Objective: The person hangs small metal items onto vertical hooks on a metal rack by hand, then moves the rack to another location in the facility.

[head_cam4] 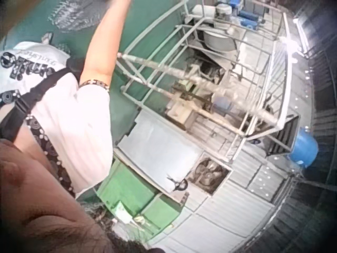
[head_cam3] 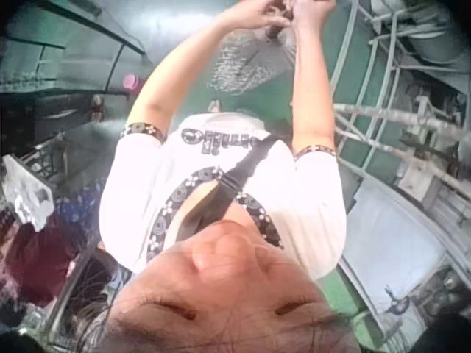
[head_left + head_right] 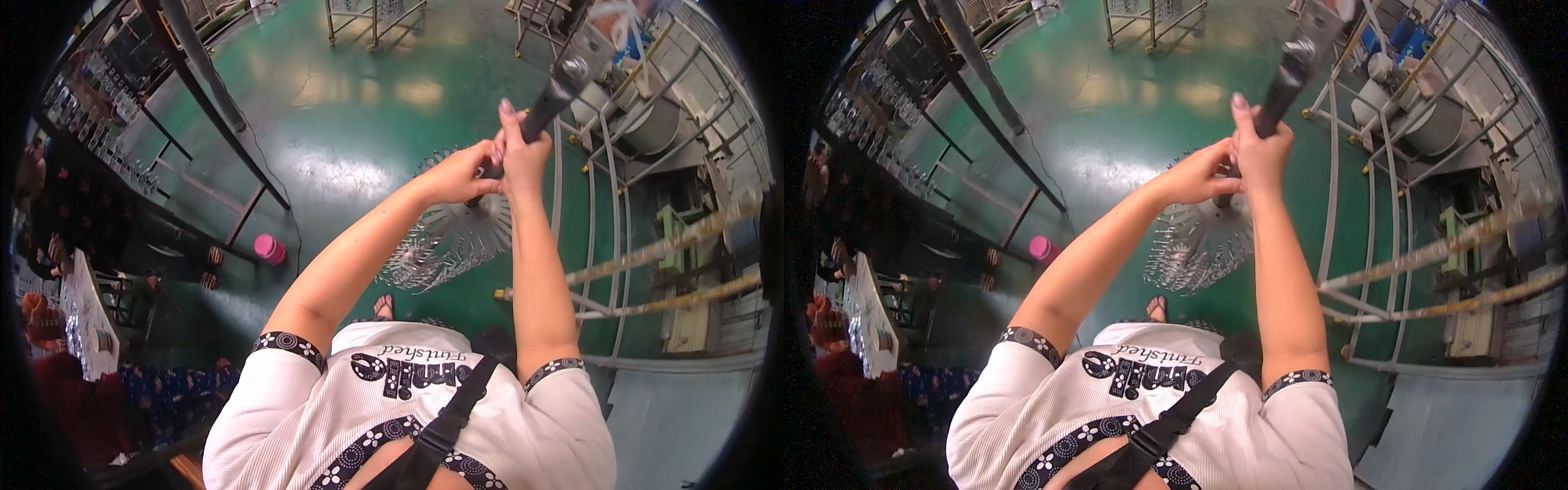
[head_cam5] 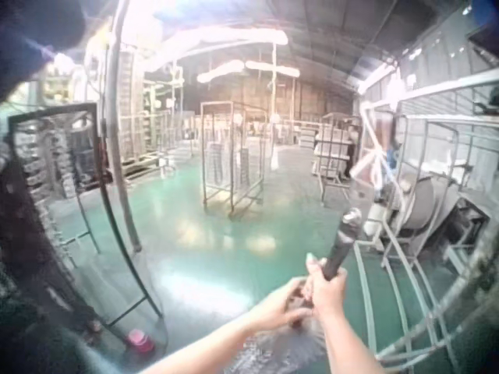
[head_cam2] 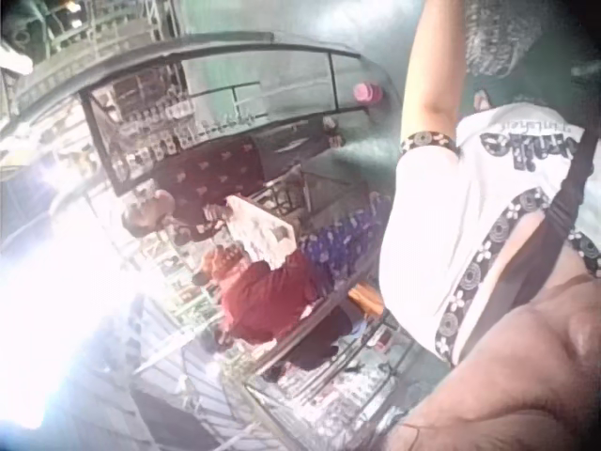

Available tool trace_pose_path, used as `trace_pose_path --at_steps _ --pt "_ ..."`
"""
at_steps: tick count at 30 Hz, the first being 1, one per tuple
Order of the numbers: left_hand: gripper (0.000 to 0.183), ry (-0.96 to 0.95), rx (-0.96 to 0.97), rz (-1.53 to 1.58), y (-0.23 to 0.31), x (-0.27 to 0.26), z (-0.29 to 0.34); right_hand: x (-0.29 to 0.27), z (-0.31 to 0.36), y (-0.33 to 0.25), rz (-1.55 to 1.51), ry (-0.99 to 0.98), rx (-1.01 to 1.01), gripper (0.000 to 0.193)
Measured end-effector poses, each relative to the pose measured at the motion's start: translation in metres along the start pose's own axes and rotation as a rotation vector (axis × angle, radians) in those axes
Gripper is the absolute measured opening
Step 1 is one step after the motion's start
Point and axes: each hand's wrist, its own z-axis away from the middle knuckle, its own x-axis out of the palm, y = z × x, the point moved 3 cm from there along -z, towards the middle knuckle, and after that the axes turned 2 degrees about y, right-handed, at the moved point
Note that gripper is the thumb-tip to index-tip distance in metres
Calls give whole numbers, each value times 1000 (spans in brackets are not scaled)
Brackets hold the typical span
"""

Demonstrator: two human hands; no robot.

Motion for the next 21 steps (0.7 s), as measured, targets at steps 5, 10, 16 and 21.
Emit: trace_pose_path --at_steps 5,10,16,21 --pt "36 147 -179 -60 -64 -128 -79 17 -136 48 20 139 -55 35" --pt "29 308 -461 -136 -204 -262 -85 29 -278 109 -7 177 -57 36" --pt "22 581 -864 -633 -395 -363 22 18 -459 168 24 197 -37 37" --pt "10 1018 -1443 -4 -475 -331 121 27 -625 210 64 210 -25 37"
